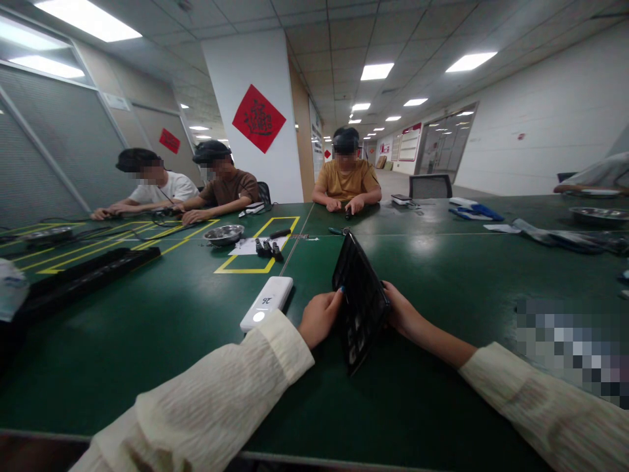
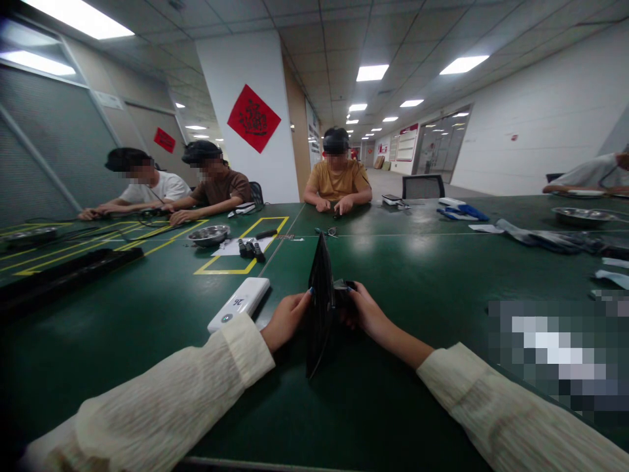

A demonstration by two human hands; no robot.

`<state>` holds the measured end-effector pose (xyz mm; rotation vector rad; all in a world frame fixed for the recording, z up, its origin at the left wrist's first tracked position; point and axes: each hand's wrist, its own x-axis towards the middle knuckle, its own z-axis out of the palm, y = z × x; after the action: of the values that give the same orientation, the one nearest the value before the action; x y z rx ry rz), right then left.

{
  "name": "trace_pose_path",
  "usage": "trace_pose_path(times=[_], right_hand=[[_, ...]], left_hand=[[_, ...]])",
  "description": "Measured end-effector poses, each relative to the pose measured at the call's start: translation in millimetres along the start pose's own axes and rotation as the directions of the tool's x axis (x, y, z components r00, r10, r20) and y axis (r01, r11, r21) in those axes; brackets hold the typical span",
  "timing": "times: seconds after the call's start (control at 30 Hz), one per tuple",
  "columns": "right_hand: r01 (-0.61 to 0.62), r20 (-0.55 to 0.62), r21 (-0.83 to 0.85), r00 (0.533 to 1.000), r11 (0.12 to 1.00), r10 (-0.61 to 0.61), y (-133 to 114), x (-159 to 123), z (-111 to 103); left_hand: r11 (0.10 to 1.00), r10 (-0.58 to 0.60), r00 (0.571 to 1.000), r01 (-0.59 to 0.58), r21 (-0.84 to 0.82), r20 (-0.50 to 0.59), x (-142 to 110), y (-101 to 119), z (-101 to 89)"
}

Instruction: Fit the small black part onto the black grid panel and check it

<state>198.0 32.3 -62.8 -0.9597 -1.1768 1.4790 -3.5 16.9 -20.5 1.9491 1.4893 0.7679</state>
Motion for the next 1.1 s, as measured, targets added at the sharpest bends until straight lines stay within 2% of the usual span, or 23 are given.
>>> trace_pose_path(times=[0.17,0.37,0.5,0.6,0.83,0.97,1.1], right_hand=[[0.003,0.005,-0.015,1.000,1.000,-0.003,0.0,0.7,0.3],[-0.002,0.006,-0.007,1.000,1.000,0.002,0.1,0.4,-0.3],[0.001,0.010,0.001,1.000,1.000,-0.001,-2.6,-2.4,0.4],[0.007,0.027,-0.002,1.000,1.000,-0.007,-3.8,-4.3,0.6],[0.001,-0.004,0.010,1.000,1.000,-0.001,-3.6,-2.8,2.8],[0.001,0.001,0.025,1.000,1.000,-0.001,-5.7,-3.9,4.7],[-0.003,0.007,0.036,1.000,0.999,0.003,-10.1,-7.2,6.5]], left_hand=[[0.992,0.035,0.999,-0.035,0.121,0.004,-2.2,3.6,-2.4],[0.994,0.025,1.000,-0.027,0.107,0.014,-2.2,4.0,-1.6],[0.989,0.071,0.997,-0.066,0.130,-0.034,-2.2,4.5,-1.9],[0.980,0.098,0.995,-0.092,0.176,-0.026,-3.1,5.4,-2.9],[0.947,0.055,0.998,-0.063,0.314,0.035,-8.2,8.6,-5.3],[0.937,0.040,0.997,-0.061,0.344,0.068,-9.7,13.2,-7.2],[0.935,0.048,0.997,-0.064,0.348,0.053,-9.4,14.0,-6.7]])
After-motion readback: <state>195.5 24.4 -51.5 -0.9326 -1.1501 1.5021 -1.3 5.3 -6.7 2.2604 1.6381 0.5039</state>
